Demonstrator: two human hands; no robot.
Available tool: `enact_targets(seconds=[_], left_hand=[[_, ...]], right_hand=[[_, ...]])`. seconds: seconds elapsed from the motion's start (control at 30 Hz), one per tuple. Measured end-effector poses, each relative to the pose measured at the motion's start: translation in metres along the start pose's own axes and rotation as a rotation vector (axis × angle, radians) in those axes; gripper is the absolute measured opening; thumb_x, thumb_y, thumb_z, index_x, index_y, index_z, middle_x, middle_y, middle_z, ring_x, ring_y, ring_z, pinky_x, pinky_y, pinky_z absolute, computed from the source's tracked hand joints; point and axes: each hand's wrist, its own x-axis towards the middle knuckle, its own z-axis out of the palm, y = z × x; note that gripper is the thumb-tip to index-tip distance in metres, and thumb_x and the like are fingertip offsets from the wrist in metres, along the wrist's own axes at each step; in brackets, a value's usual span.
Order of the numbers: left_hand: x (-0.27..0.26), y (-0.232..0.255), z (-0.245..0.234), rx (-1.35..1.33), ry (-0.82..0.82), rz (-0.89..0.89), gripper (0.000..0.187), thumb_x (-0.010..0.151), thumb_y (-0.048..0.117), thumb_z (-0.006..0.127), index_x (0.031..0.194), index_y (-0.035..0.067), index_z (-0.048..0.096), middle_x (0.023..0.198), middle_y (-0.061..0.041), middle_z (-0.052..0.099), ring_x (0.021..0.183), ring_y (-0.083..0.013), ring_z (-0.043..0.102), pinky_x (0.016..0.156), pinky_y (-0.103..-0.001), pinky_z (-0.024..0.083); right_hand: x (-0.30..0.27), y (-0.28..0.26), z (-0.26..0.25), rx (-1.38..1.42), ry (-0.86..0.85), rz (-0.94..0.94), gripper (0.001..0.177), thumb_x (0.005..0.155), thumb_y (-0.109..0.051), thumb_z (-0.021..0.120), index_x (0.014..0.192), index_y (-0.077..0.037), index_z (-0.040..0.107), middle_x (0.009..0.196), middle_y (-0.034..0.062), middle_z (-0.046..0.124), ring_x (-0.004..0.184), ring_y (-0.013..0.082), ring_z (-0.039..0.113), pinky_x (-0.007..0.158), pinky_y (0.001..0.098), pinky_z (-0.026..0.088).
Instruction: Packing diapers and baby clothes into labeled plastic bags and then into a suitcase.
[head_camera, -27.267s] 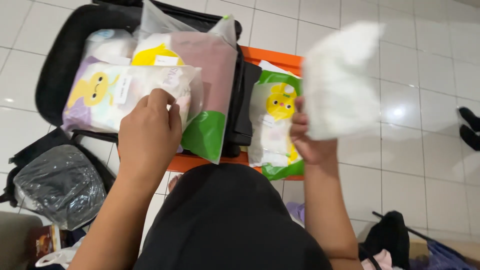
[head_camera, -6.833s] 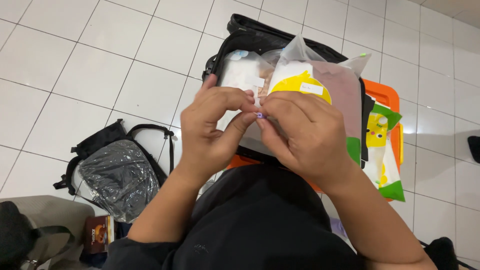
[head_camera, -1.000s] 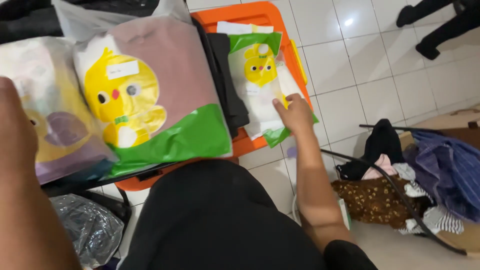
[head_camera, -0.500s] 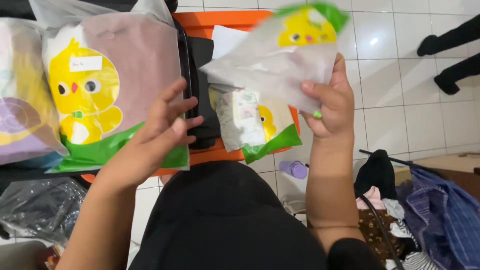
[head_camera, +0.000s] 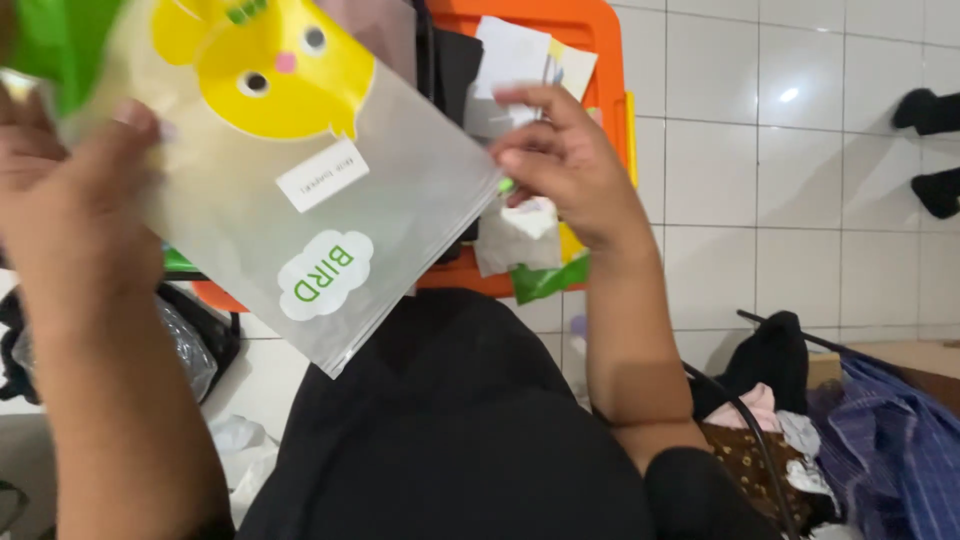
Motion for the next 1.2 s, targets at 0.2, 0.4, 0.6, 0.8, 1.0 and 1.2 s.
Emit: enact_targets(seconds=[0.2,0.4,0.6,0.8,1.0,1.2], left_hand=[[0.022,-0.006,0.015,0.344,-0.096,-0.010,0.067,0.095,-0.008,0.064,0.156,0.011,0.044,0.154,-0.007,0.055,0.093,-0.0096,0.064,0.071,-0.024,0.052],[0.024,-0.036,0.054,0.433,-0.301,-0.062,0.072,0.086,-0.006,0.067,0.152,0.016,0.049,0.139,-0.009,0.059,0.083,-0.0118,0.065,0.069,-0.026,0.056],[0.014,-0.045,0.128,0.649,-0.453,0.298,0.067,0.086,0.000,0.066,0.149,0.017,0.053,0.140,-0.015,0.056,0.124,-0.0348,0.062,0.106,-0.041,0.053],[0.033,-0.041,0.054,1.030,-0.073,0.521,0.060,0.089,0.028,0.082,0.139,0.014,0.053,0.148,-0.017,0.052,0.136,-0.0389,0.054,0.114,-0.048,0.045],[0.117,-0.028,-0.075,1.299,0.413,-0.191,0.080,0.095,0.061,0.060,0.153,0.010,0.040,0.148,-0.023,0.048,0.138,-0.0441,0.043,0.110,-0.063,0.032],[0.155,-0.054,-0.121,1.350,0.256,-0.083,0.074,0.091,0.060,0.069,0.131,-0.002,0.058,0.149,-0.033,0.044,0.137,-0.0509,0.040,0.106,-0.053,0.042]], right_hand=[[0.022,0.159,-0.060,-1.336,0.517,0.103,0.082,0.068,-0.046,0.093,0.126,0.003,0.063,0.105,0.0298,0.063,0.099,0.0506,0.062,0.072,0.0575,0.053],[0.015,0.269,-0.089,-1.119,0.586,-0.139,0.042,0.084,-0.027,0.082,0.116,-0.006,0.065,0.116,0.0198,0.069,0.112,0.0395,0.064,0.099,0.0469,0.053],[-0.047,0.160,-0.145,-0.745,0.966,-0.238,0.072,0.104,-0.015,0.076,0.155,0.012,0.033,0.154,0.0272,0.047,0.141,0.0370,0.051,0.120,0.0449,0.038],[-0.057,0.074,-0.103,0.310,0.544,-0.328,0.058,0.100,-0.005,0.052,0.155,-0.001,0.034,0.155,0.0173,0.050,0.143,0.0328,0.055,0.119,0.0540,0.042],[-0.024,0.112,-0.080,1.062,0.281,-0.014,0.059,0.110,-0.016,0.055,0.162,0.005,0.035,0.154,0.0227,0.055,0.137,0.0399,0.060,0.116,0.0540,0.047],[0.026,0.013,0.070,0.489,0.032,-0.136,0.069,0.100,-0.004,0.063,0.161,-0.002,0.030,0.147,0.0169,0.056,0.132,0.0311,0.060,0.111,0.0450,0.052]])
